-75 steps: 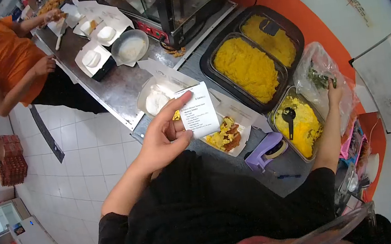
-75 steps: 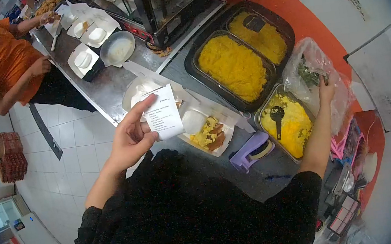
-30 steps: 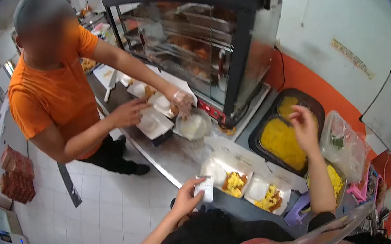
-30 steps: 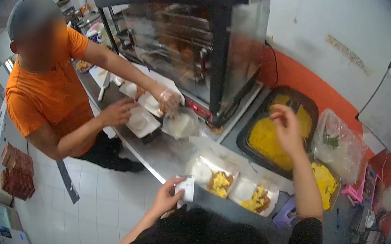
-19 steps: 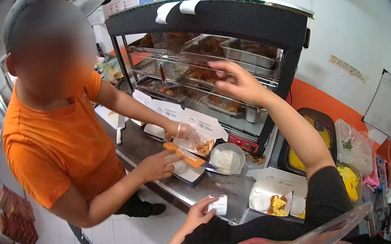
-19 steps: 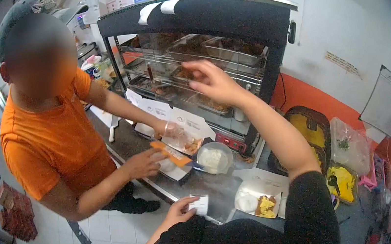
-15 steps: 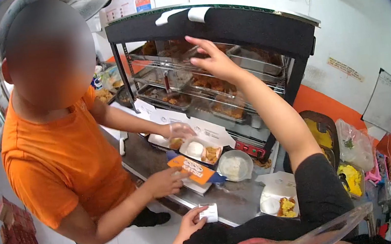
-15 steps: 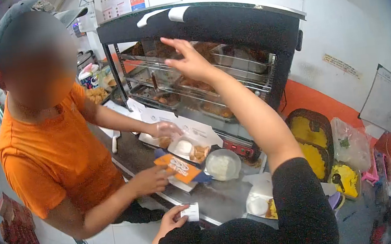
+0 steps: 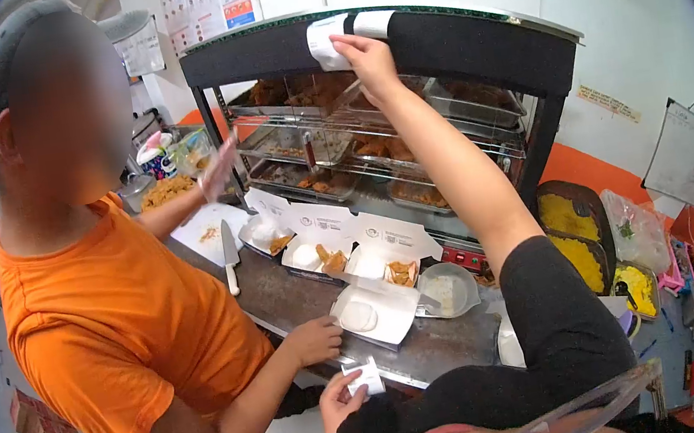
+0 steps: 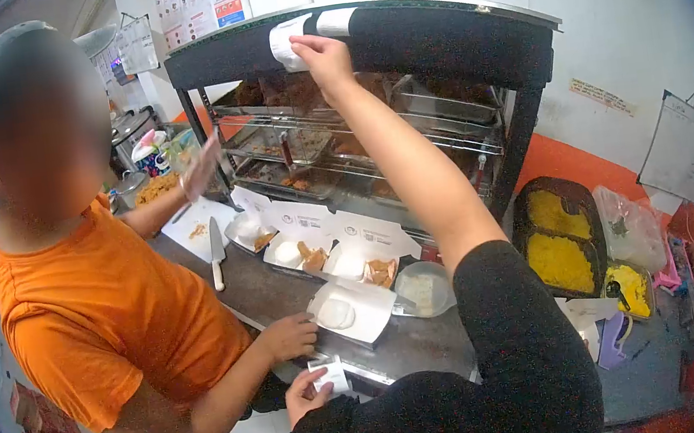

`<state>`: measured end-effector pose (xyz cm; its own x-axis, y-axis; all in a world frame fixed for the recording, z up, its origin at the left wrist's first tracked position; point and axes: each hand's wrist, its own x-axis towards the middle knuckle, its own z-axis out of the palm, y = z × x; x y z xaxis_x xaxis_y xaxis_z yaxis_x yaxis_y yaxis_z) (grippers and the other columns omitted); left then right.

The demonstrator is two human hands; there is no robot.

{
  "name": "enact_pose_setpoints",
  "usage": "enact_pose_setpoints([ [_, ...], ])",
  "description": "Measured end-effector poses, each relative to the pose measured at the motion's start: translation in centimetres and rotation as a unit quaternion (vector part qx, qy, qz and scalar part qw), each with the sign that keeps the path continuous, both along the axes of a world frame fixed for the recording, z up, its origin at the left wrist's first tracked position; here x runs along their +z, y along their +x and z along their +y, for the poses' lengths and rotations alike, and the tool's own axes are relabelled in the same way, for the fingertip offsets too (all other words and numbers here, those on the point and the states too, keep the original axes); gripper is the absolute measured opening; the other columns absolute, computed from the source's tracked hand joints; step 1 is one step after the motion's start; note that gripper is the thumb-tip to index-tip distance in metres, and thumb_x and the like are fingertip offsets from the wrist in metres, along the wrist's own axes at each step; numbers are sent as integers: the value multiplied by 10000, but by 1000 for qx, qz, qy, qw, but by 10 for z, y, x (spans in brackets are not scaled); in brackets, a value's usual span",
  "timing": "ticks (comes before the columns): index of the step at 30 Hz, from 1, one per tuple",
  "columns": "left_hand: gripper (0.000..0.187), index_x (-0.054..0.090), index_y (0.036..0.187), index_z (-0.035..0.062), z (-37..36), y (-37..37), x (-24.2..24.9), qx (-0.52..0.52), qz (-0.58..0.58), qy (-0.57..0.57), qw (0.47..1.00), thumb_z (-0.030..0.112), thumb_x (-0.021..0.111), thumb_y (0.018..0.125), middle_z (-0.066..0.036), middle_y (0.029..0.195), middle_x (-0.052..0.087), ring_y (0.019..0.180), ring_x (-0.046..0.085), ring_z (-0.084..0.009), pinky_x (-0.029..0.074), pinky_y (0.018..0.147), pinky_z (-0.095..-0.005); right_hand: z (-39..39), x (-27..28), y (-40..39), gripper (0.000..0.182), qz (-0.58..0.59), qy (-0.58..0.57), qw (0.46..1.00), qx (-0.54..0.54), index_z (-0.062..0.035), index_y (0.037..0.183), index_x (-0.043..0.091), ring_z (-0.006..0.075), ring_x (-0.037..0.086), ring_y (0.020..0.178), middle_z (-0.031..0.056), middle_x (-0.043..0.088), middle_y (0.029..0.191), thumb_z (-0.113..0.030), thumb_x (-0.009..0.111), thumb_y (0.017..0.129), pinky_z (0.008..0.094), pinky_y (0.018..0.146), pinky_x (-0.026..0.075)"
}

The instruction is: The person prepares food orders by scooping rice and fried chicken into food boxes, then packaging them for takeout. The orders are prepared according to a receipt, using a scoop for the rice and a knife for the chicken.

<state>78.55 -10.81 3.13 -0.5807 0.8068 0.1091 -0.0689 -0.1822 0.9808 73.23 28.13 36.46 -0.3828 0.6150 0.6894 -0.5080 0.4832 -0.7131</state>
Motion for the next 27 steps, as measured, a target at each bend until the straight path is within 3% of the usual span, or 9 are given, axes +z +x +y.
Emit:
enact_pose_setpoints([
  [1, 296, 585, 1011, -52, 3, -8, 2, 11, 99, 4, 995, -100, 615, 721, -76, 987, 528, 905, 535, -139, 431, 759, -219, -5, -8, 8, 234, 7, 29, 1000, -7, 3, 1032, 618, 123, 545, 909, 85, 607, 1018, -79, 583, 815, 268, 809, 415],
  [2, 300, 581, 1013, -54, 7, -14, 3, 19, 121, 24, 992, -97, 619, 718, -82, 1001, 524, 927, 529, -147, 426, 778, -228, -8, -16, 18, 214, 9, 0, 1000, 16, 13, 968, 645, 120, 574, 811, 89, 633, 944, -63, 627, 768, 246, 740, 442],
  [4, 309, 575, 1023, -57, 16, -21, 15, 22, 119, 45, 992, -89, 623, 719, -89, 1031, 515, 964, 518, -157, 417, 810, -241, -28, -36, 46, 269, -2, -8, 998, 58, 10, 1036, 611, 139, 570, 829, 94, 616, 953, -37, 599, 771, 262, 748, 448],
  [6, 335, 561, 1056, -57, 27, -27, 29, 20, 99, 47, 994, -81, 622, 728, -87, 1074, 497, 988, 510, -158, 411, 826, -242, -57, -50, 83, 356, -33, -43, 994, 99, 4, 1111, 562, 168, 564, 907, 125, 554, 1104, 34, 531, 757, 289, 784, 461],
  [8, 380, 535, 1106, -50, 39, -32, 46, 4, 81, 75, 994, -90, 607, 734, -100, 1140, 467, 1051, 493, -177, 405, 873, -257, -75, -72, 119, 489, -37, -71, 988, 130, 29, 1196, 480, 184, 476, 1104, 108, 495, 1213, 67, 474, 709, 286, 921, 383],
  [11, 421, 503, 1146, -53, 63, -42, 58, -4, 97, 124, 988, -114, 578, 736, -117, 1213, 422, 1121, 460, -203, 390, 926, -288, -98, -125, 175, 629, -17, -128, 983, 129, 36, 1252, 420, 188, 399, 1188, 119, 418, 1296, 78, 466, 626, 290, 988, 316],
  [15, 496, 432, 1216, -55, 108, -56, 84, 40, 67, 214, 974, -117, 560, 740, -128, 1277, 374, 1178, 402, -211, 340, 975, -314, -123, -197, 248, 686, -78, -194, 977, 40, 58, 1252, 408, 209, 331, 1254, 130, 397, 1323, 76, 463, 569, 310, 1042, 227],
  [21, 489, 422, 1238, -41, 206, -87, 171, 71, 75, 311, 945, -89, 529, 764, -117, 1287, 395, 1154, 423, -200, 334, 974, -313, -172, -205, 347, 679, -138, -224, 958, -113, 67, 1237, 419, 210, 382, 1211, 138, 417, 1295, 58, 441, 559, 307, 1030, 251],
  [27, 465, 413, 1271, 5, 323, -150, 283, 81, 309, 457, 830, -56, 483, 815, -98, 1304, 388, 1126, 444, -188, 367, 923, -283, -202, -224, 393, 663, -94, -226, 940, -238, 66, 1179, 482, 223, 404, 1186, 140, 466, 1216, 87, 408, 520, 312, 1024, 251],
])
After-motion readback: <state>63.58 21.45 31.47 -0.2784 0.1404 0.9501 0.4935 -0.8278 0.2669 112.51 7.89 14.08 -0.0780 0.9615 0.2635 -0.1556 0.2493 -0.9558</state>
